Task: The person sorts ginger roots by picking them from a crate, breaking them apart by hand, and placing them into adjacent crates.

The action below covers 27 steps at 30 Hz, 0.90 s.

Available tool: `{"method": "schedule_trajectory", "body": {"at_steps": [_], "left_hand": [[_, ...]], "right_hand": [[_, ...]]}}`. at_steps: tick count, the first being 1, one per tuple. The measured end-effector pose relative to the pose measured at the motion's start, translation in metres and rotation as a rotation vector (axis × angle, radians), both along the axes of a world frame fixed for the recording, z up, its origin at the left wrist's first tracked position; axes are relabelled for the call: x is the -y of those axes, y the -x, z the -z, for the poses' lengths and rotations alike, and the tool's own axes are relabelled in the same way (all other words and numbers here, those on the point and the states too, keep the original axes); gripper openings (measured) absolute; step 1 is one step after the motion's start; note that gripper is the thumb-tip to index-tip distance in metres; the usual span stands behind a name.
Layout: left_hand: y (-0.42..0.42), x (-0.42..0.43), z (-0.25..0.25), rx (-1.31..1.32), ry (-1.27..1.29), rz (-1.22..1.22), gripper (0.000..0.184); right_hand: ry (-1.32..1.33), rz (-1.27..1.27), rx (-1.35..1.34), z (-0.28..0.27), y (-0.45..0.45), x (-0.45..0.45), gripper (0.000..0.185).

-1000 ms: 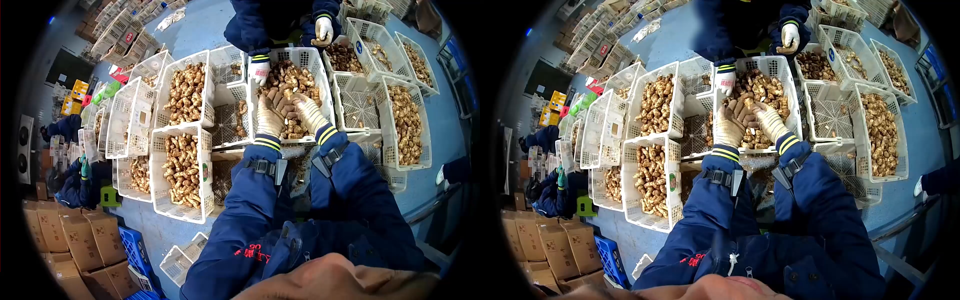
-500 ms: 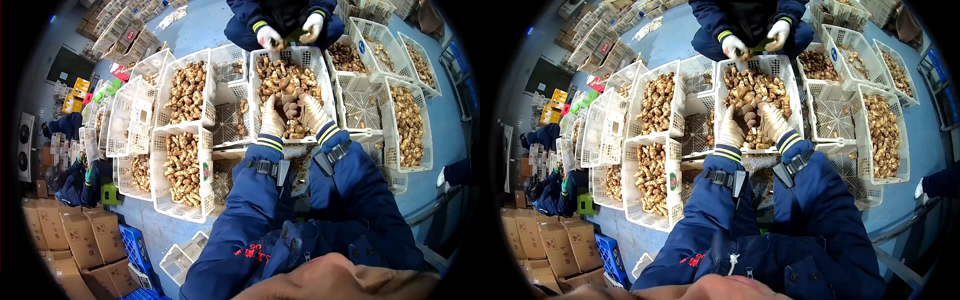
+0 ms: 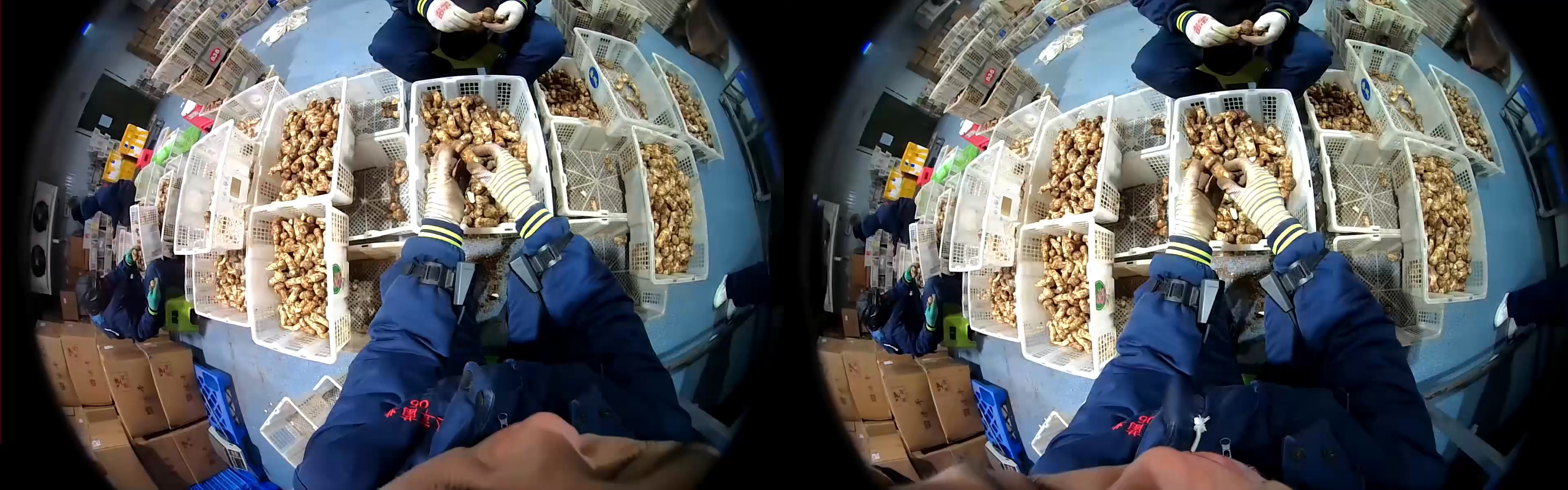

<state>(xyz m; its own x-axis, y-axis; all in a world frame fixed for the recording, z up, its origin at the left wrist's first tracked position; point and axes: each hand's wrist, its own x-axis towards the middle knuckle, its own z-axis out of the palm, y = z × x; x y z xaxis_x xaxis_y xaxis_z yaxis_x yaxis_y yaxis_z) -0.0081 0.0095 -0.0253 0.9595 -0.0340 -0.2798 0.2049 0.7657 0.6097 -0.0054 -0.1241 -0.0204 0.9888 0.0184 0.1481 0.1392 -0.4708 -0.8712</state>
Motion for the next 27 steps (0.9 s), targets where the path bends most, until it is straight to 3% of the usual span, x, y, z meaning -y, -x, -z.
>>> {"method": "schedule_trajectory", "body": {"at_steps": [4,7,11,13,15,18,22,27], "left_hand": [[0.001,0.001,0.005,0.014,0.038,-0.014,0.038],[0.000,0.000,0.003,0.093,0.107,-0.003,0.031],[0.000,-0.001,0.004,0.065,0.116,-0.016,0.034],[0.001,0.002,-0.006,0.122,0.092,-0.033,0.034],[0.007,0.002,-0.014,0.129,0.027,-0.023,0.041],[0.009,0.005,-0.017,0.113,0.049,-0.036,0.048],[-0.002,0.002,-0.006,0.158,0.132,-0.032,0.035],[0.005,0.004,-0.019,0.019,0.121,-0.088,0.031]], "right_hand": [[0.031,-0.028,0.124,-0.006,0.004,-0.004,0.034],[-0.181,-0.047,0.074,-0.014,0.010,-0.007,0.038],[0.106,-0.031,0.077,-0.001,0.007,0.003,0.058],[0.110,0.031,0.033,0.014,0.003,0.002,0.079],[-0.183,-0.068,-0.185,0.025,0.002,0.004,0.077],[-0.204,-0.147,-0.147,0.030,-0.001,0.002,0.074],[-0.004,-0.035,-0.134,0.005,0.007,0.001,0.069],[0.166,0.047,0.065,0.016,0.001,0.002,0.062]]}}
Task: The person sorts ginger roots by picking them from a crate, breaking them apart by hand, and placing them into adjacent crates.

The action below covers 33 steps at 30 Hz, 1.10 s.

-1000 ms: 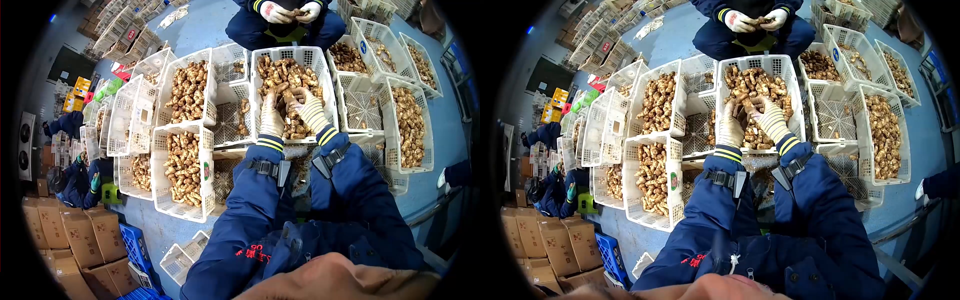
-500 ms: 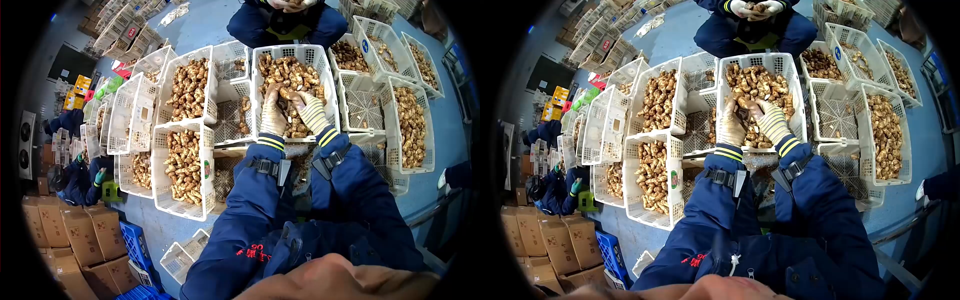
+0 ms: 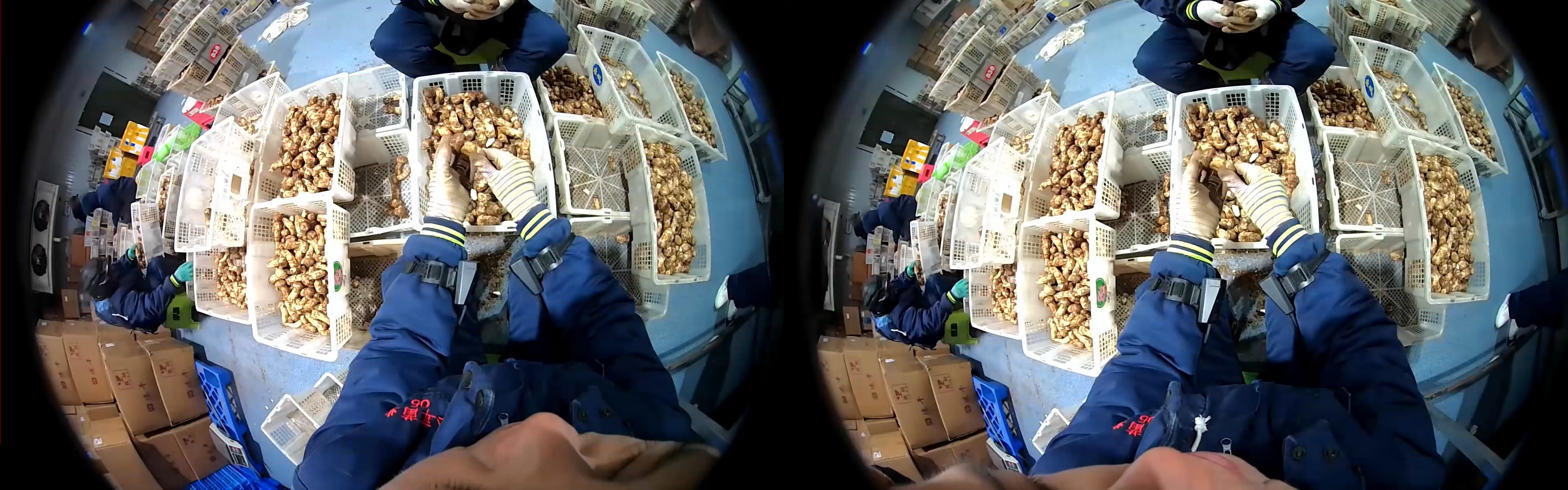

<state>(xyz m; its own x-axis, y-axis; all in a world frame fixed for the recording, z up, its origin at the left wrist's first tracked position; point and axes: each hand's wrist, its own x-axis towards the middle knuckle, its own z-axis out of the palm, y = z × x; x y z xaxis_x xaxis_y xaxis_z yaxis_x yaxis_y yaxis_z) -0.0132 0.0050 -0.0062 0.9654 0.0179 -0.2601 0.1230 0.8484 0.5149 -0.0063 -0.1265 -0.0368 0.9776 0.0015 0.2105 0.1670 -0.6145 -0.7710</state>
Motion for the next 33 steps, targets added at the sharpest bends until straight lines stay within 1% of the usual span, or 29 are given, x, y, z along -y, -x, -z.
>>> {"method": "schedule_trajectory", "body": {"at_steps": [3,6,7,10,11,14,15,17,18,19,22,24,25,27,28,30,32,33], "left_hand": [[-0.001,-0.002,0.003,-0.020,-0.015,-0.006,0.032],[-0.001,-0.004,0.009,-0.021,-0.036,0.001,0.031],[-0.001,-0.004,0.010,-0.020,-0.044,0.002,0.031],[-0.003,-0.004,0.011,0.000,-0.142,0.005,0.030],[-0.003,-0.004,0.012,-0.004,-0.127,0.008,0.030],[-0.003,-0.005,0.016,-0.018,-0.090,0.018,0.030],[-0.002,-0.007,0.016,-0.024,-0.083,0.025,0.030],[-0.002,-0.006,0.014,-0.052,-0.108,0.010,0.029],[-0.002,-0.006,0.013,-0.034,-0.111,0.009,0.029],[-0.001,-0.005,0.012,-0.018,-0.113,0.008,0.029],[-0.004,-0.006,0.017,0.074,-0.110,0.062,0.032],[-0.002,-0.008,0.015,0.159,-0.101,0.127,0.035],[0.001,-0.007,0.009,0.135,-0.120,0.116,0.036],[0.006,-0.005,-0.001,0.087,-0.158,0.093,0.039],[0.004,-0.005,0.004,0.105,-0.177,0.061,0.040],[-0.001,-0.004,0.010,0.141,-0.215,-0.001,0.042],[0.000,-0.004,0.014,0.076,-0.172,-0.042,0.038],[-0.001,-0.003,0.014,0.053,-0.134,-0.043,0.035]], "right_hand": [[0.066,-0.002,-0.012,-0.013,0.003,0.001,0.059],[-0.013,-0.021,0.022,-0.009,0.002,0.000,0.059],[0.030,-0.005,0.004,-0.012,0.002,0.000,0.058],[0.052,-0.012,-0.026,-0.020,0.004,0.000,0.058],[0.049,-0.009,0.041,-0.017,0.004,0.000,0.059],[-0.007,-0.023,0.009,-0.018,0.005,0.000,0.060],[0.056,-0.014,0.068,-0.014,0.003,0.001,0.064],[-0.225,-0.010,-0.059,0.004,-0.002,0.004,0.070],[-0.366,-0.008,-0.123,-0.002,-0.002,0.001,0.072],[-0.497,0.027,-0.282,-0.010,0.002,0.003,0.080],[-0.731,-0.015,-0.414,-0.030,0.011,0.003,0.074],[-0.823,-0.085,-0.401,-0.024,0.009,-0.001,0.071],[-0.869,-0.120,-0.395,-0.022,0.009,-0.002,0.069],[-0.867,-0.136,-0.470,-0.023,0.009,-0.001,0.068],[-0.866,-0.144,-0.507,-0.025,0.009,-0.001,0.067],[-0.798,-0.153,-0.473,-0.027,0.010,0.000,0.066],[-0.683,-0.145,-0.401,-0.030,0.011,-0.002,0.065],[-0.724,-0.150,-0.425,-0.027,0.009,-0.002,0.062]]}}
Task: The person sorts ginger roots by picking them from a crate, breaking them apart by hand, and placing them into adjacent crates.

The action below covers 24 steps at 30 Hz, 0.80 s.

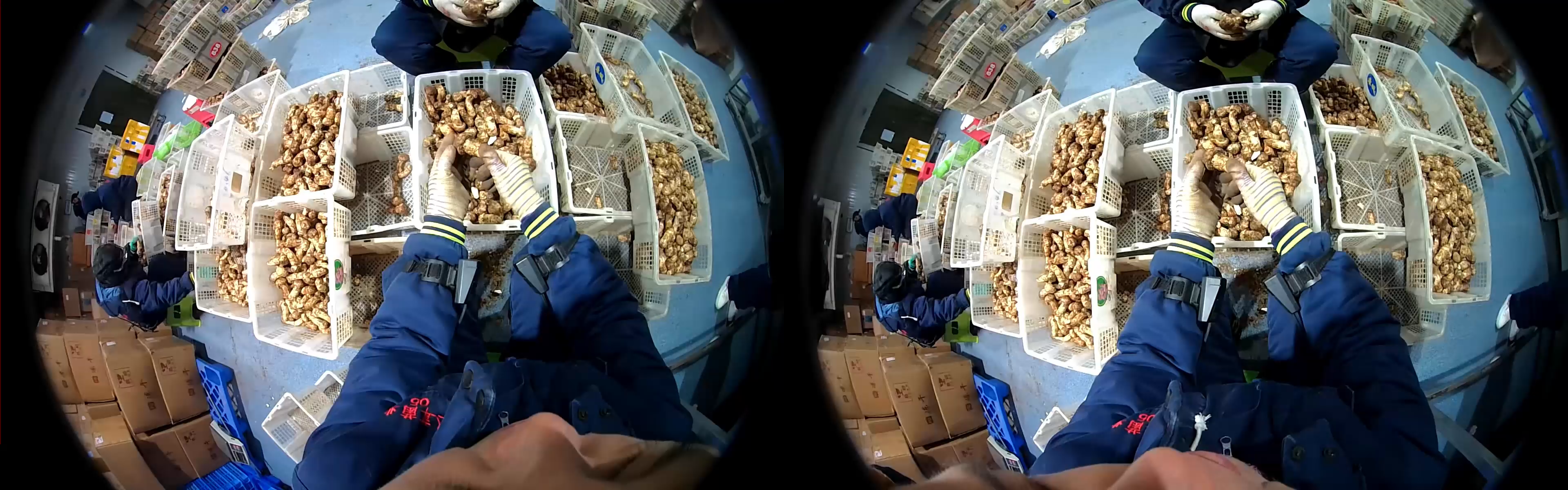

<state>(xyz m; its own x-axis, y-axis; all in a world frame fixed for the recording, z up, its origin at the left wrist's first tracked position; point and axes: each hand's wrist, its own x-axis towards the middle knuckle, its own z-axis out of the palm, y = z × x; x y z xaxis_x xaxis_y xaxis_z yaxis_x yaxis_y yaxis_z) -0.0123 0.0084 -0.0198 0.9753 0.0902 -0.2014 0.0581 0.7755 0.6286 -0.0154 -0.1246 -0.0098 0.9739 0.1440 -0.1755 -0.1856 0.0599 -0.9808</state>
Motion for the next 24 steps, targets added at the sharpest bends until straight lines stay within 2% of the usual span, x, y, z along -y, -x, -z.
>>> {"method": "schedule_trajectory", "body": {"at_steps": [1,2,3,4,7,8,11,12,15,16,19,20,24], "left_hand": [[-0.002,0.000,0.003,-0.022,0.039,-0.001,0.033],[-0.007,-0.005,0.012,-0.091,0.076,0.097,0.026],[-0.008,-0.003,0.013,-0.127,0.079,0.092,0.025],[-0.007,-0.001,0.014,-0.163,0.082,0.087,0.025],[-0.002,-0.003,0.017,-0.177,0.019,0.195,0.032],[-0.002,-0.002,0.017,-0.188,0.037,0.205,0.033],[-0.003,0.000,0.014,-0.200,0.082,0.183,0.034],[-0.003,0.000,0.013,-0.202,0.096,0.167,0.034],[-0.004,-0.002,0.007,-0.215,0.102,0.098,0.033],[-0.002,-0.002,0.005,-0.187,0.119,0.085,0.033],[-0.004,-0.007,0.014,-0.052,0.276,0.121,0.032],[-0.007,-0.011,0.019,0.046,0.336,0.204,0.031],[-0.009,-0.006,0.013,-0.066,0.274,0.060,0.027]], "right_hand": [[0.065,0.021,0.066,0.013,-0.004,0.001,0.059],[0.130,0.042,0.131,0.026,-0.008,0.001,0.055],[0.195,0.063,0.197,0.022,-0.009,-0.001,0.052],[0.056,0.049,0.116,0.018,-0.004,0.001,0.042],[-0.136,0.090,0.056,0.013,-0.003,-0.003,0.038],[-0.044,0.048,0.084,0.015,-0.006,-0.001,0.039],[0.220,0.150,0.270,0.021,-0.005,-0.001,0.042],[0.100,0.162,0.255,0.051,-0.016,0.002,0.045],[0.390,0.189,0.425,0.051,-0.018,0.005,0.048],[0.567,0.180,0.431,0.025,-0.008,0.004,0.049],[0.763,0.101,0.536,0.010,-0.008,-0.001,0.048],[0.808,0.049,0.488,0.005,-0.007,-0.002,0.048],[0.736,-0.078,0.447,0.006,-0.011,-0.003,0.054]]}}
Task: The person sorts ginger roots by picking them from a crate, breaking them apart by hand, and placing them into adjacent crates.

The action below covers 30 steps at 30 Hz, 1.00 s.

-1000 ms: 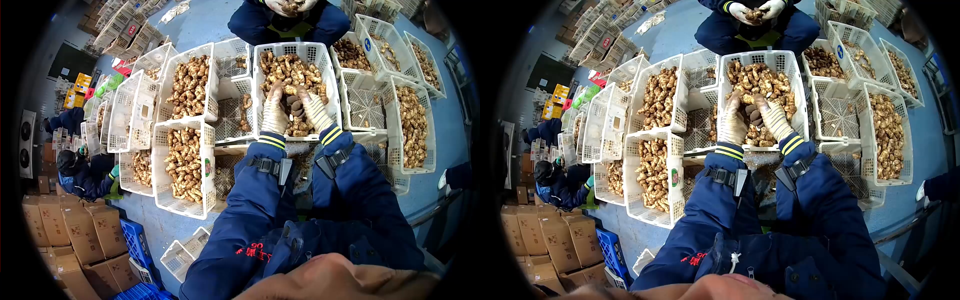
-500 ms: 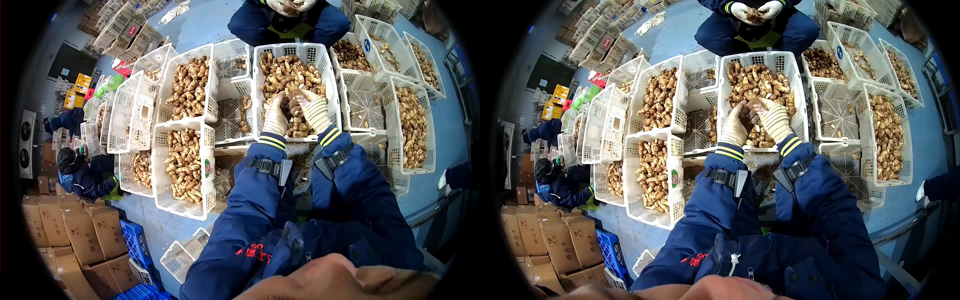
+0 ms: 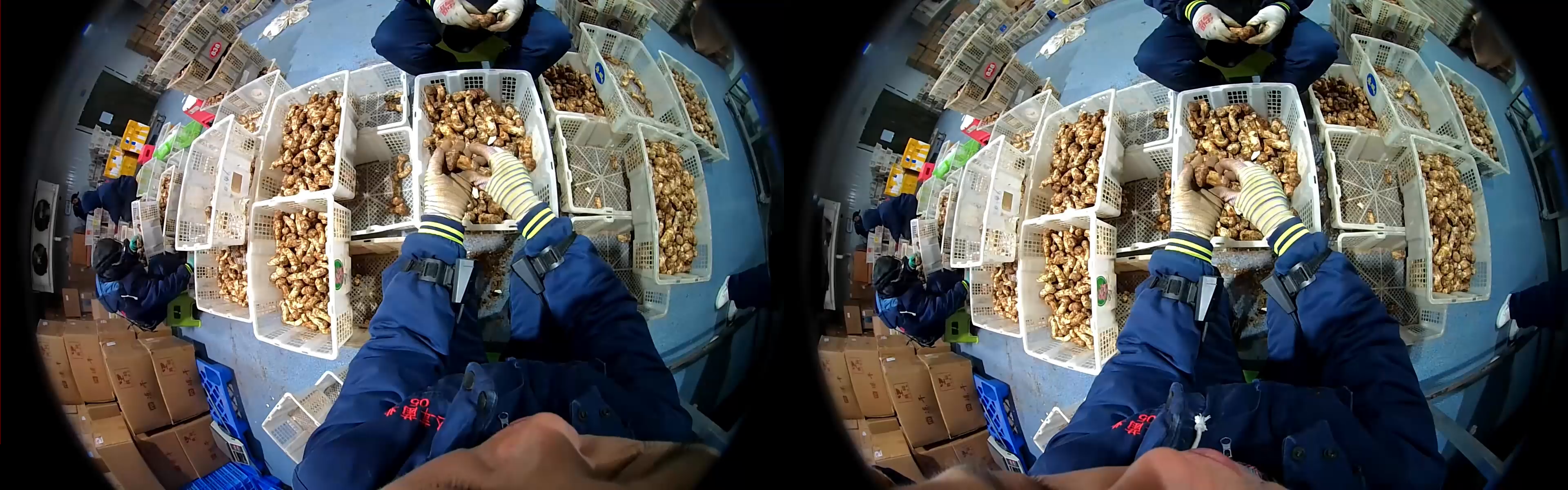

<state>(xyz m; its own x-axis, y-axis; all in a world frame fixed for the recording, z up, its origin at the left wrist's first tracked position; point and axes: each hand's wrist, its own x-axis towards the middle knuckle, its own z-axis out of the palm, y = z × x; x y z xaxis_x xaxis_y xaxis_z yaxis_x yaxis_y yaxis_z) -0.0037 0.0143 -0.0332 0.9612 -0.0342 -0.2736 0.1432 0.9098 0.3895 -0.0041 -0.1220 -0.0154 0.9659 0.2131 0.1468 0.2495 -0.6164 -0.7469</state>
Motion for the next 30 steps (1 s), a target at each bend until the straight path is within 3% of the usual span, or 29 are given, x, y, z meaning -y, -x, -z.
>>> {"method": "schedule_trajectory", "body": {"at_steps": [3,8,11,16,21,23,30], "left_hand": [[0.002,-0.005,-0.003,0.021,0.098,0.058,0.028],[0.000,-0.009,-0.016,-0.103,0.186,-0.053,0.044],[0.003,-0.014,-0.028,0.024,0.242,0.042,0.052],[0.008,-0.006,-0.026,-0.186,0.328,0.149,0.057],[0.011,-0.006,-0.036,-0.019,0.301,0.187,0.054],[0.009,-0.010,-0.023,-0.140,0.221,0.159,0.052],[0.010,-0.006,-0.033,-0.148,0.235,0.081,0.052]], "right_hand": [[-0.037,0.008,0.034,0.006,0.002,0.000,0.054],[-0.235,-0.005,0.233,0.009,0.003,0.003,0.055],[-0.375,0.080,-0.003,0.020,-0.004,0.007,0.056],[-0.543,0.112,-0.136,0.018,-0.007,0.009,0.054],[-0.508,0.108,-0.140,0.018,-0.001,0.017,0.053],[-0.588,0.101,-0.163,0.024,-0.003,0.016,0.052],[-0.593,0.079,-0.161,0.027,-0.004,0.014,0.051]]}}
